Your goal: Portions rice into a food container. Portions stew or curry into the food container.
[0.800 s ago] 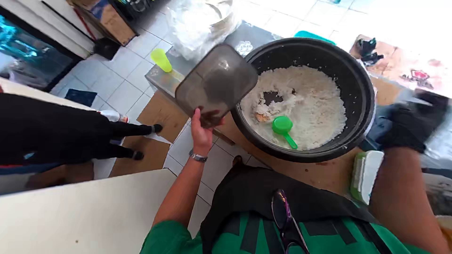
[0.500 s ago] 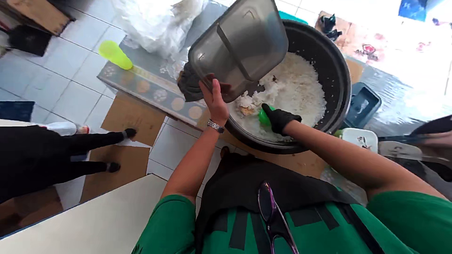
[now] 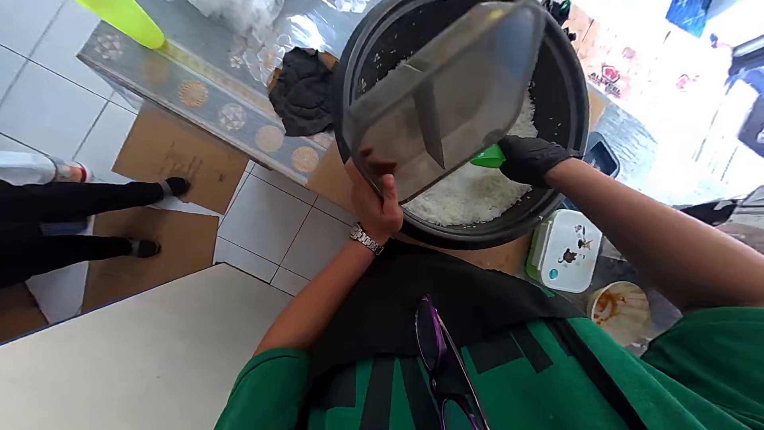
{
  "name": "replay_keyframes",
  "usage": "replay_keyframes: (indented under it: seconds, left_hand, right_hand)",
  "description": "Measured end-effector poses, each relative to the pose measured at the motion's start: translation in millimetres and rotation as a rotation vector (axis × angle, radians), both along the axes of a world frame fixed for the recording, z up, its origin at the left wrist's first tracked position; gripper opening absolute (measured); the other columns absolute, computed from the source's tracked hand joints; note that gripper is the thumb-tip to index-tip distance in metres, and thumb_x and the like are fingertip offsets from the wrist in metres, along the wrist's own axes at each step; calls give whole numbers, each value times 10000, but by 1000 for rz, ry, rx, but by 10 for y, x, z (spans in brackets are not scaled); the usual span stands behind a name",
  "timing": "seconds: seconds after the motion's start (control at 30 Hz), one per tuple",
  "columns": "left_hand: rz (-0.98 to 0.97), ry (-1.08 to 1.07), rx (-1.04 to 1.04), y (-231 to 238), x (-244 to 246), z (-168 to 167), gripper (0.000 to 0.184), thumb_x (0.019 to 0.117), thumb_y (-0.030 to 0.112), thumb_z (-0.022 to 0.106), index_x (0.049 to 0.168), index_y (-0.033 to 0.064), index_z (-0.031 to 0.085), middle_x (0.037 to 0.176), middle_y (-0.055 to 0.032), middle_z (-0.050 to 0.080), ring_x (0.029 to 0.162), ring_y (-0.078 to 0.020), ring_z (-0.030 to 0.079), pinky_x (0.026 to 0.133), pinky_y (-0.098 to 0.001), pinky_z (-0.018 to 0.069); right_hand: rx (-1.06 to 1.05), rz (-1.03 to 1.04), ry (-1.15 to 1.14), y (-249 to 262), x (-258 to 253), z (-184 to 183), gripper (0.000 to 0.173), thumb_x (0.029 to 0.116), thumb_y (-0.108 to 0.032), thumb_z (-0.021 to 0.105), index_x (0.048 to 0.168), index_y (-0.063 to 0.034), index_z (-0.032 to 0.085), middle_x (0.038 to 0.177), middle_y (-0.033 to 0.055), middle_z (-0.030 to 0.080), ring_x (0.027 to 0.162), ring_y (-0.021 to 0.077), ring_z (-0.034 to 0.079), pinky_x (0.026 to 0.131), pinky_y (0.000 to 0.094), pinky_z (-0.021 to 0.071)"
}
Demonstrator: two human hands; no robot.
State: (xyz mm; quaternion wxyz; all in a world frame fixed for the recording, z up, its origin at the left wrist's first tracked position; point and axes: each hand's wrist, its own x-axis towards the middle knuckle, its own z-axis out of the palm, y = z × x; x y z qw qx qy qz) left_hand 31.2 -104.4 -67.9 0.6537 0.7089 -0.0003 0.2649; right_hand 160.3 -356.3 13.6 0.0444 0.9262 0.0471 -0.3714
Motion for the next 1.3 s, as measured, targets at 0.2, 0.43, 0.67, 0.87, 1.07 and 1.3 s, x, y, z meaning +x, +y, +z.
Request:
replay_keyframes:
  seconds: [0.2,0.43,0.67,0.87,1.07,1.3]
  left_hand:
    - [75,-73,375,126,226,75,540,1021,298,413,1301,-164,421,845,-147,669,743,-160,683,685,-322,573]
    - [105,-52,463,184,347,105,475,984,190,477,1326,-139,447,826,-138,665,714,-227,679,627,-387,565]
    - [-64,14,556,648,849,222,444,1034,182,433,1371,-106,455,935,-186,688,802,-288,695,745,-457,574]
    - [41,-88,229,463,439,105,441,1066,128,364,1377,-183,352,1043,-189,657,899,-192,695,835,-389,599]
    - [173,-72,265,148,105,-62,403,1079,161,352,1293,-169,442,947,-158,685,809,-121,687,749,-302,580]
    - [236,-25,331,102,144,45,334,1010,60,423,1270,-146,465,906,-163,680,705,-168,651,644,-315,550]
  right_hand:
    - [-156,102,-32,0,-114,-379,429,922,-35,685,1327,0,550,1357,319,534,1065,535,640,802,701,532]
    - [-160,76,17,165,-351,-321,311,997,-75,599,1299,-28,542,1162,293,656,1049,504,671,804,668,535]
    - [-121,34,19,495,-591,-268,281,1025,-92,540,1301,-37,525,1128,268,680,1083,471,678,830,650,537]
    - [62,12,-55,230,-276,-426,536,912,13,672,1417,-24,496,1215,331,632,1089,531,646,858,702,519]
    - [11,101,-12,370,-378,-611,374,989,-51,602,1359,-28,555,1202,306,657,1116,514,649,868,696,512]
    - [11,63,103,395,-542,-416,353,949,-5,630,1285,-9,524,1076,289,667,1040,483,674,824,647,533]
